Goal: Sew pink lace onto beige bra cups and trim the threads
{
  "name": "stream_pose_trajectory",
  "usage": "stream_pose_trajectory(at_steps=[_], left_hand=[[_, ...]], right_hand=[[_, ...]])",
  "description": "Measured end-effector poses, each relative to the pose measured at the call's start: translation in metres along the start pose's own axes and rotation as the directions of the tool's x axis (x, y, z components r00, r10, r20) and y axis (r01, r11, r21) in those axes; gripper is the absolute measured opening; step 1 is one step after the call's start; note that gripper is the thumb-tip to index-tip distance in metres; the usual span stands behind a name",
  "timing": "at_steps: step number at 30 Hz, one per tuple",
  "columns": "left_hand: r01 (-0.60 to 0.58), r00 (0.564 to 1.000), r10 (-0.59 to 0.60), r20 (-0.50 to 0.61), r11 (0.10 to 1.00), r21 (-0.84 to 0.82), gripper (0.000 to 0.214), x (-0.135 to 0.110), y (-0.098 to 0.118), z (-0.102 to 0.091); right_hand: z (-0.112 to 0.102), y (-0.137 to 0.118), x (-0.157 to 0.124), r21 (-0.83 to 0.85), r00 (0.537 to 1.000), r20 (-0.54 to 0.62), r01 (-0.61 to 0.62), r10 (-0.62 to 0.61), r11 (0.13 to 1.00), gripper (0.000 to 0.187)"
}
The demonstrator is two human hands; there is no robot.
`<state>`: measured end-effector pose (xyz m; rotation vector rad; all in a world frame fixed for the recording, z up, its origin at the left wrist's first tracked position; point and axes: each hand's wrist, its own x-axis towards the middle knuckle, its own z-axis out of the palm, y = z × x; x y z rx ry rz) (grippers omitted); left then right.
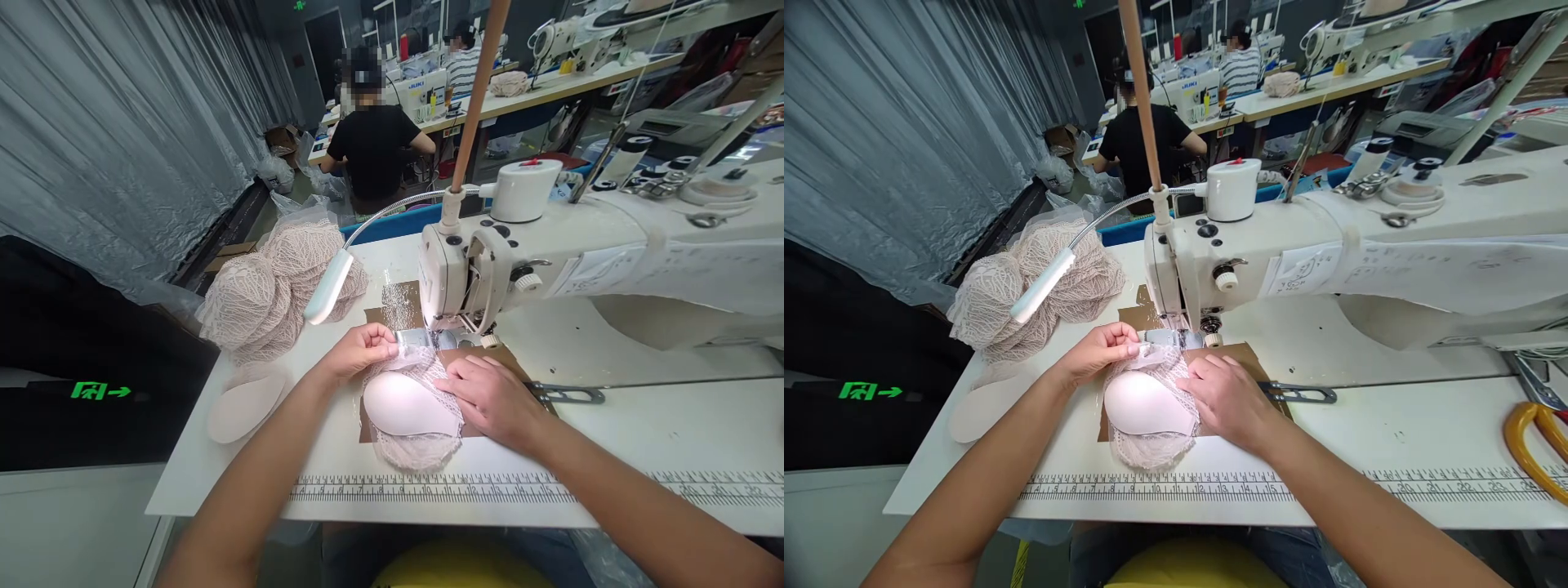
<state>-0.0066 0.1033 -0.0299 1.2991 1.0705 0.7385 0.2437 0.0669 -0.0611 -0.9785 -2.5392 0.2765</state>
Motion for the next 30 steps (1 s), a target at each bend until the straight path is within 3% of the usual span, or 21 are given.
stream_pose_trajectory(at_steps=[3, 7, 12, 14, 16, 19, 23, 26, 30], left_hand=[[-0.087, 0.984, 0.096, -0.152, 0.994, 0.061, 0.028, 0.006, -0.008, 0.003], [-0.154, 0.89, 0.24, -0.389, 0.959, 0.24, 0.018, 0.01, -0.019, -0.005], [-0.112, 0.822, 0.346, -0.452, 0.877, 0.468, 0.016, -0.008, -0.009, -0.005], [-0.124, 0.809, 0.429, -0.402, 0.793, 0.596, 0.021, -0.019, -0.001, 0.004], [-0.145, 0.851, 0.456, -0.259, 0.68, 0.719, 0.023, -0.028, 0.003, 0.018], [-0.218, 0.936, 0.35, 0.026, 0.52, 0.826, 0.027, -0.034, 0.002, 0.04], [-0.369, 0.923, 0.249, 0.292, 0.368, 0.853, 0.03, -0.031, 0.0, 0.057], [-0.394, 0.914, 0.249, 0.322, 0.344, 0.853, 0.032, -0.026, 0.005, 0.061], [-0.344, 0.927, 0.249, 0.28, 0.269, 0.9, 0.042, -0.019, 0.008, 0.064]], right_hand=[[0.0, 0.001, -0.001, -0.001, 1.0, -0.018, 0.01, -0.01, 1.0, 0.03], [0.001, 0.002, -0.002, 0.02, 1.0, -0.014, 0.009, -0.009, 1.0, 0.029], [-0.001, 0.001, -0.004, 0.013, 1.0, 0.021, -0.002, 0.002, 1.0, 0.026], [-0.002, -0.001, -0.004, 0.002, 1.0, 0.03, -0.005, 0.005, 1.0, 0.025], [-0.002, -0.001, -0.004, -0.003, 1.0, 0.018, 0.002, -0.002, 1.0, 0.023], [-0.001, 0.001, -0.005, 0.029, 0.998, -0.037, 0.05, -0.049, 0.998, 0.022], [-0.001, 0.006, -0.006, 0.1, 0.983, -0.177, 0.06, -0.042, 0.993, 0.026], [-0.002, 0.009, -0.004, 0.056, 0.973, -0.227, -0.026, 0.038, 0.998, 0.027], [0.0, 0.01, -0.001, -0.097, 0.994, -0.045, -0.1, 0.096, 0.99, 0.036]])
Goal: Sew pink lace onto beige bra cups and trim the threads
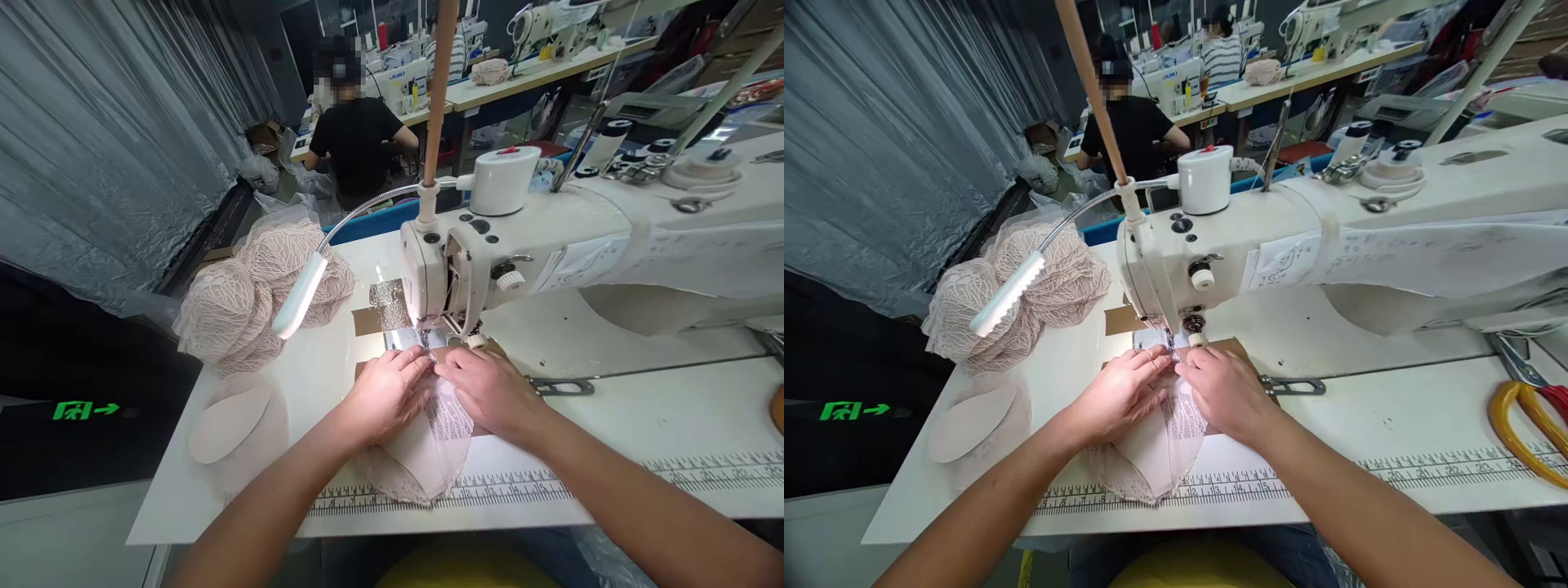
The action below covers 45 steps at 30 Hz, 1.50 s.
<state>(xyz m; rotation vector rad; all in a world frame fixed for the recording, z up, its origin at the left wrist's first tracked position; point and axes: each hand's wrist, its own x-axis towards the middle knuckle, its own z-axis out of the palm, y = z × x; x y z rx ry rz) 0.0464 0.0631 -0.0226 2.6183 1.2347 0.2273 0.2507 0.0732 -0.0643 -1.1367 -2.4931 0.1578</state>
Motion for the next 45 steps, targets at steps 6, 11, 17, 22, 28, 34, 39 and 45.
stream_pose_trajectory(at_steps=[6, 11, 17, 22, 28, 34, 39, 45], left_hand=[[0.086, 0.994, -0.096, 0.059, 0.985, 0.152, 0.044, 0.004, 0.002, 0.005], [0.074, 0.992, -0.092, 0.088, 0.98, 0.183, 0.045, 0.009, -0.007, 0.0], [-0.055, 0.991, 0.034, 0.126, 0.984, 0.167, 0.046, 0.02, -0.026, -0.003], [-0.106, 0.986, 0.083, 0.147, 0.981, 0.163, 0.049, 0.027, -0.037, -0.005], [-0.102, 0.988, 0.083, 0.134, 0.984, 0.146, 0.055, 0.024, -0.044, -0.009], [-0.05, 0.999, 0.05, -0.005, 0.998, 0.04, 0.036, 0.001, -0.021, -0.008], [-0.012, 1.0, 0.014, -0.027, 0.998, 0.058, 0.02, -0.005, -0.014, 0.007], [-0.023, 0.994, 0.01, -0.111, 0.993, -0.117, 0.012, -0.008, -0.023, 0.01]], right_hand=[[0.002, -0.003, 0.002, -0.053, 0.998, 0.049, -0.043, 0.045, 0.998, 0.035], [0.003, -0.004, 0.007, -0.094, 0.998, 0.013, -0.065, 0.066, 0.993, 0.033], [0.004, -0.006, 0.013, -0.091, 0.992, 0.003, -0.124, 0.124, 0.988, 0.033], [0.004, -0.009, 0.017, -0.094, 0.989, 0.007, -0.144, 0.145, 0.985, 0.034], [0.003, -0.006, 0.014, -0.081, 0.995, -0.046, -0.087, 0.084, 0.993, 0.032], [0.004, 0.001, 0.005, 0.053, 0.985, -0.156, -0.06, 0.068, 0.997, 0.034], [0.004, 0.001, 0.001, 0.145, 0.986, -0.153, -0.039, 0.062, 0.989, 0.032], [-0.001, -0.002, -0.001, 0.245, 0.992, -0.117, -0.021, 0.051, 0.969, 0.031]])
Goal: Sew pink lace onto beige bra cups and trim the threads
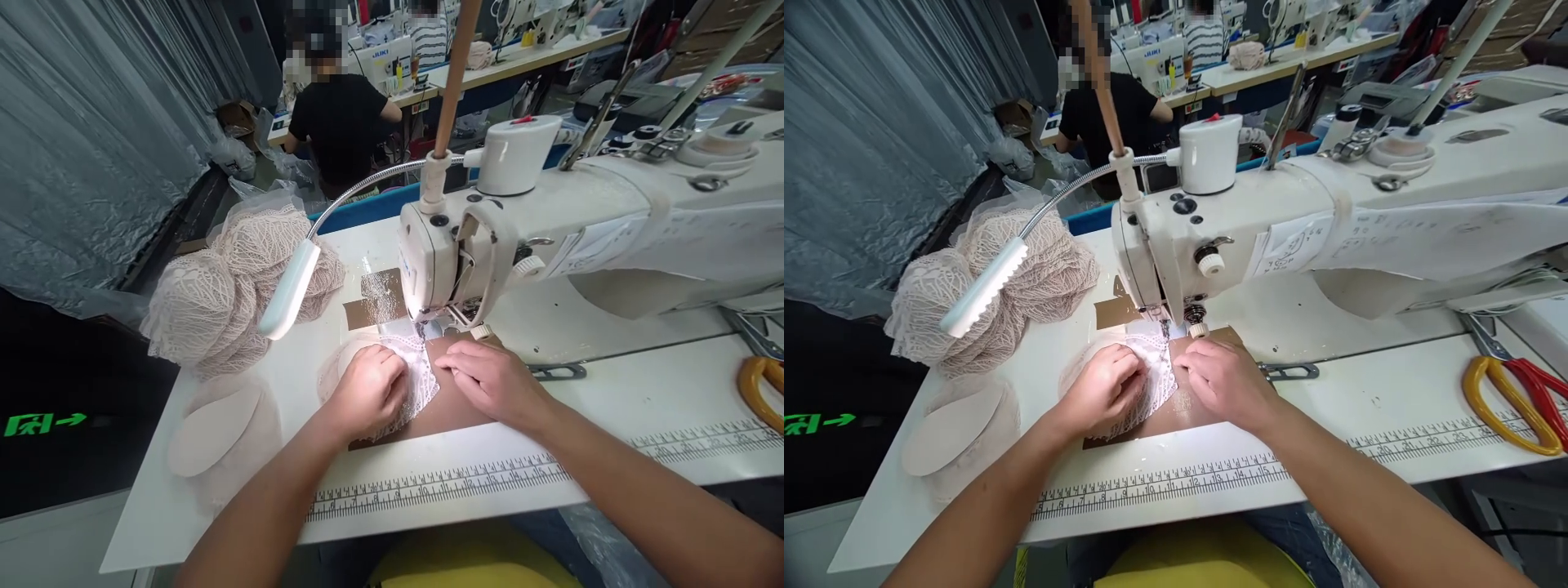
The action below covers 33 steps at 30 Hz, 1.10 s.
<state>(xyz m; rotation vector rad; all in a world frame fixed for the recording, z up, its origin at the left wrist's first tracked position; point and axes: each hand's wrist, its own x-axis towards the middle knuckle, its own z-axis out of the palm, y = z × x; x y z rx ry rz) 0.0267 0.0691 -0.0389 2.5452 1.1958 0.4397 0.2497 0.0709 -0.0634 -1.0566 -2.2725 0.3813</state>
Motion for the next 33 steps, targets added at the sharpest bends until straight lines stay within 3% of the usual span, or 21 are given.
stream_pose_trajectory(at_steps=[5, 8, 12, 16, 28, 33], left_hand=[[0.046, 0.999, -0.047, -0.002, 0.991, -0.129, 0.011, -0.002, -0.002, -0.006], [-0.041, 0.999, 0.044, 0.021, 0.992, -0.123, 0.011, -0.004, -0.003, -0.005], [-0.193, 0.978, 0.191, 0.084, 0.981, 0.012, 0.025, -0.007, -0.002, -0.001], [-0.261, 0.96, 0.243, 0.137, 0.956, 0.132, 0.029, -0.008, 0.002, 0.001], [-0.267, 0.956, 0.232, 0.18, 0.941, 0.208, 0.033, -0.007, 0.005, 0.007], [-0.254, 0.961, 0.229, 0.152, 0.953, 0.168, 0.03, -0.007, 0.006, 0.006]], right_hand=[[-0.007, -0.007, -0.004, -0.069, 0.953, 0.256, 0.187, -0.163, 0.98, 0.028], [-0.012, -0.012, -0.011, -0.145, 0.922, 0.356, 0.217, -0.153, 0.965, 0.029], [-0.013, -0.015, -0.02, -0.182, 0.93, 0.346, 0.194, -0.122, 0.964, 0.039], [-0.011, -0.016, -0.026, -0.196, 0.939, 0.326, 0.183, -0.112, 0.963, 0.043], [-0.013, -0.013, -0.024, -0.027, 0.971, 0.222, 0.098, -0.089, 0.995, 0.034], [-0.007, -0.017, -0.02, -0.206, 0.973, 0.226, 0.103, -0.055, 0.973, 0.034]])
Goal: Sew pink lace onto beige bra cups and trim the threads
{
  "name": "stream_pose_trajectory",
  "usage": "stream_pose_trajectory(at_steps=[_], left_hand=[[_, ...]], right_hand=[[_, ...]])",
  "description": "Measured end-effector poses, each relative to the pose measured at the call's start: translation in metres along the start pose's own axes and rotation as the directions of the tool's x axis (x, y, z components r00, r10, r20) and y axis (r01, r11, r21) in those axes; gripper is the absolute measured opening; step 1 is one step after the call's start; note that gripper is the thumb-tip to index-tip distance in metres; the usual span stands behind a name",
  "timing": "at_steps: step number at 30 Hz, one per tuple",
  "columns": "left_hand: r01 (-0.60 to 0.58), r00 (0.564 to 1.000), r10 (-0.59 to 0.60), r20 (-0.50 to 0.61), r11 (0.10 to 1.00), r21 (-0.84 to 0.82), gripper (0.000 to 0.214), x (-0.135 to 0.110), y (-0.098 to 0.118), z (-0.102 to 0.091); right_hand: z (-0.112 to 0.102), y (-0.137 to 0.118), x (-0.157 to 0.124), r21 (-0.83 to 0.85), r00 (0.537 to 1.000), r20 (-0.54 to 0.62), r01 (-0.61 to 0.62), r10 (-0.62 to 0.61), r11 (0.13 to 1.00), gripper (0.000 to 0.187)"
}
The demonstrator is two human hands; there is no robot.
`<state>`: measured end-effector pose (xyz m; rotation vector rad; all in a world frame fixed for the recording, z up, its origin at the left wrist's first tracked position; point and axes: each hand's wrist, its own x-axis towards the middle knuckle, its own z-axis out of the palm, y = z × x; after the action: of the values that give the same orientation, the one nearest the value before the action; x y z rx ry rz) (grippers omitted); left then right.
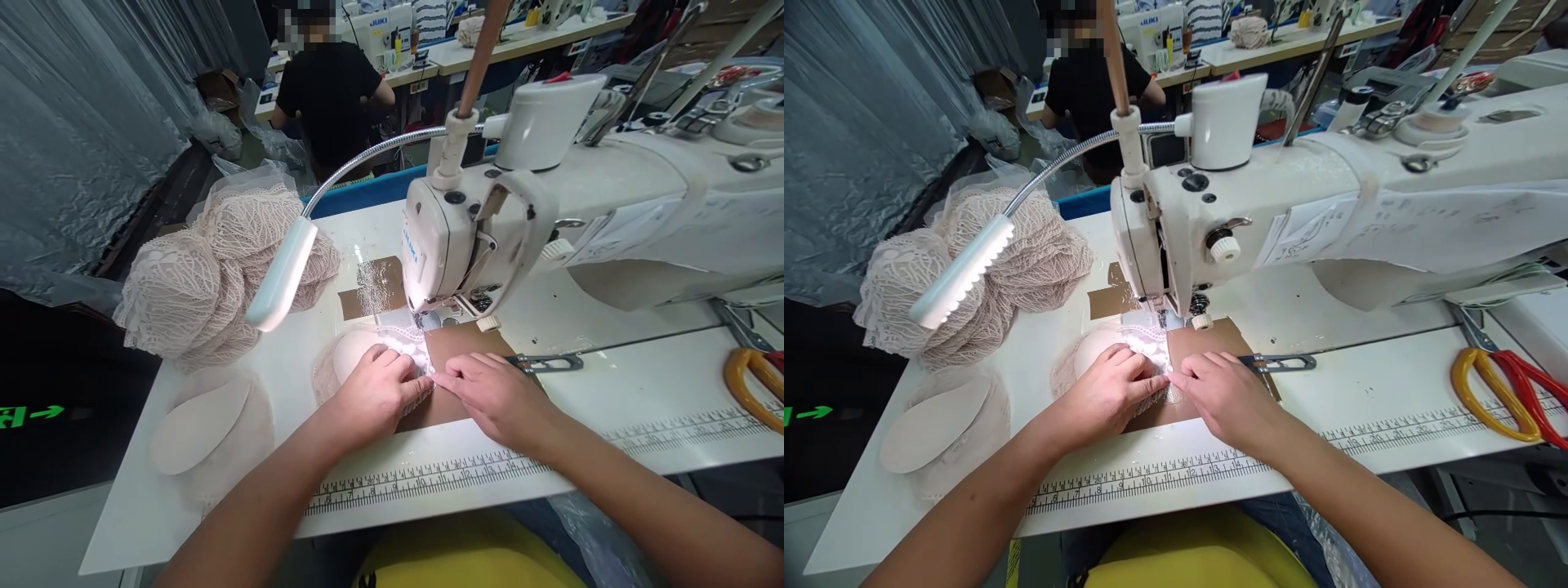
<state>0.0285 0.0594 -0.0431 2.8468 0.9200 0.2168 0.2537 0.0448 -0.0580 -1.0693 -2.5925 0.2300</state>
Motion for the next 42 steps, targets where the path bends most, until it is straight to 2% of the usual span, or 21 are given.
stream_pose_trajectory(at_steps=[4, 8, 11, 18, 25, 35, 38, 42], left_hand=[[0.064, 0.998, -0.064, -0.015, 0.998, 0.019, 0.034, 0.003, -0.001, -0.003], [0.12, 0.991, -0.128, 0.039, 0.979, 0.164, 0.043, 0.011, -0.001, -0.002], [0.134, 0.986, -0.152, 0.07, 0.968, 0.214, 0.043, 0.013, 0.001, -0.001], [0.153, 0.985, -0.167, 0.05, 0.967, 0.203, 0.045, 0.013, 0.002, 0.0], [0.147, 0.986, -0.156, 0.064, 0.979, 0.139, 0.049, 0.018, -0.007, -0.004], [0.103, 0.989, -0.118, 0.089, 0.981, 0.163, 0.053, 0.03, -0.03, -0.008], [0.077, 0.99, -0.096, 0.107, 0.982, 0.174, 0.053, 0.034, -0.039, -0.009], [0.059, 0.994, -0.077, 0.077, 0.976, 0.211, 0.051, 0.034, -0.048, -0.008]], right_hand=[[0.003, -0.002, 0.0, -0.096, 1.0, 0.015, 0.007, -0.006, 0.995, 0.034], [0.007, -0.002, -0.003, -0.095, 1.0, -0.022, 0.015, -0.017, 0.995, 0.033], [0.01, -0.001, -0.004, -0.075, 0.998, -0.055, 0.011, -0.015, 0.997, 0.034], [0.014, -0.002, -0.006, -0.053, 0.997, -0.082, -0.007, 0.002, 0.999, 0.032], [0.015, 0.002, -0.001, -0.047, 0.994, -0.106, -0.009, 0.004, 0.999, 0.032], [-0.004, 0.006, 0.025, -0.095, 0.991, 0.086, -0.091, 0.099, 0.991, 0.029], [-0.006, 0.007, 0.032, -0.13, 0.987, 0.1, -0.116, 0.129, 0.985, 0.028], [-0.001, 0.009, 0.034, -0.151, 0.986, 0.078, -0.136, 0.149, 0.979, 0.03]])
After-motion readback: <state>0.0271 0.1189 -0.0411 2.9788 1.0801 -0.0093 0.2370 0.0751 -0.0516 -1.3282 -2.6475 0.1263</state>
